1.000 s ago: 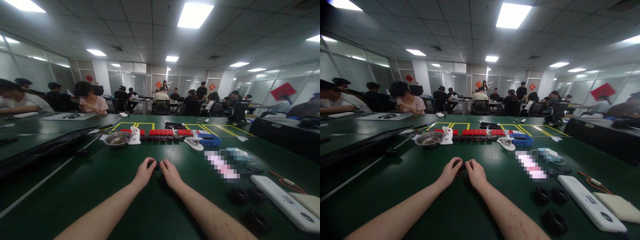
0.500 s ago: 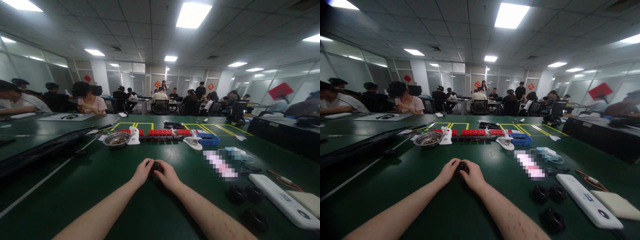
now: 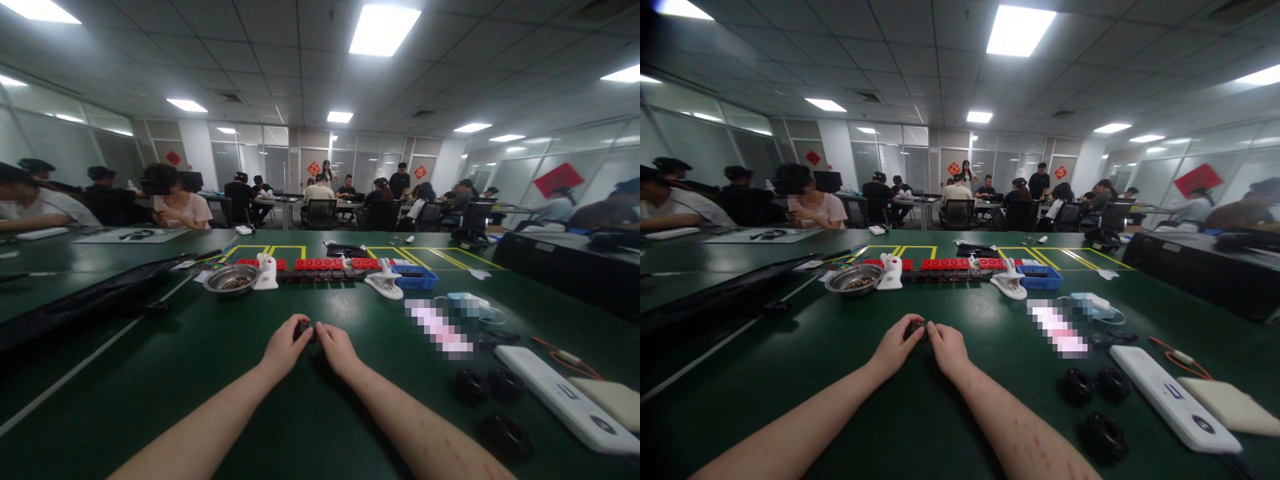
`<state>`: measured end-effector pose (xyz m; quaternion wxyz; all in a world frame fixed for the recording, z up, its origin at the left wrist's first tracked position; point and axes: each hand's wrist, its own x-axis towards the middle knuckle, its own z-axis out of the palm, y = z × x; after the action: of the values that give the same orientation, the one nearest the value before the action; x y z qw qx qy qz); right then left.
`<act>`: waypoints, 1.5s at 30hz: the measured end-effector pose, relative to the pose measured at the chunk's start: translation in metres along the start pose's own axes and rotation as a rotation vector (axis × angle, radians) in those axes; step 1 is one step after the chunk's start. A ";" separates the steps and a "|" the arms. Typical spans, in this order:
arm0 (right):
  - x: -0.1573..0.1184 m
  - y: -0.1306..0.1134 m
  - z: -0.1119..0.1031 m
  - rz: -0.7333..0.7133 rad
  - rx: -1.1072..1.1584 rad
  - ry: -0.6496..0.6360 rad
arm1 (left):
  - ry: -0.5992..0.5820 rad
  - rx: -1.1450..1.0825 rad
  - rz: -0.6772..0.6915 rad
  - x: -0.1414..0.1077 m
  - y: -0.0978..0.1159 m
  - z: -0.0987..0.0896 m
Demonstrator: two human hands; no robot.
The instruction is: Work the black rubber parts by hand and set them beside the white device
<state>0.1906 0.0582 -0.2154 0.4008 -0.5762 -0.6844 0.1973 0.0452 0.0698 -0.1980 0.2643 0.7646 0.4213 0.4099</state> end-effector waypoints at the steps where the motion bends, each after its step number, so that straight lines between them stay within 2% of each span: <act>1: 0.000 0.000 0.000 -0.003 0.002 0.006 | -0.009 0.005 0.018 0.000 0.002 0.000; 5: -0.002 -0.004 0.000 -0.049 0.032 -0.033 | -0.004 0.000 0.005 0.000 0.002 0.000; 13: -0.005 -0.006 -0.001 -0.083 0.074 -0.022 | -0.081 -0.116 -0.158 0.006 -0.012 0.002; 23: -0.005 -0.005 -0.001 -0.046 0.087 -0.053 | -0.015 -0.220 -0.149 0.005 -0.011 0.005; 28: -0.003 -0.006 -0.001 -0.029 0.067 -0.092 | -0.053 -0.218 -0.093 0.002 -0.008 0.004; 32: -0.004 -0.009 -0.002 -0.080 -0.001 -0.076 | -0.065 -0.296 -0.193 0.003 -0.010 0.006; 38: -0.011 -0.014 -0.008 -0.285 -0.049 -0.126 | -0.085 -0.456 -0.411 0.009 -0.010 0.005; 42: -0.013 -0.017 -0.008 -0.313 -0.081 -0.121 | -0.061 -0.422 -0.404 0.011 -0.013 0.005; 45: -0.011 -0.016 -0.006 -0.221 -0.064 -0.067 | -0.023 -0.390 -0.357 0.009 -0.013 0.006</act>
<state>0.1852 0.0423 -0.2032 0.3784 -0.5030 -0.7627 0.1491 0.0479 0.0842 -0.2073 0.4794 0.6174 0.4595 0.4217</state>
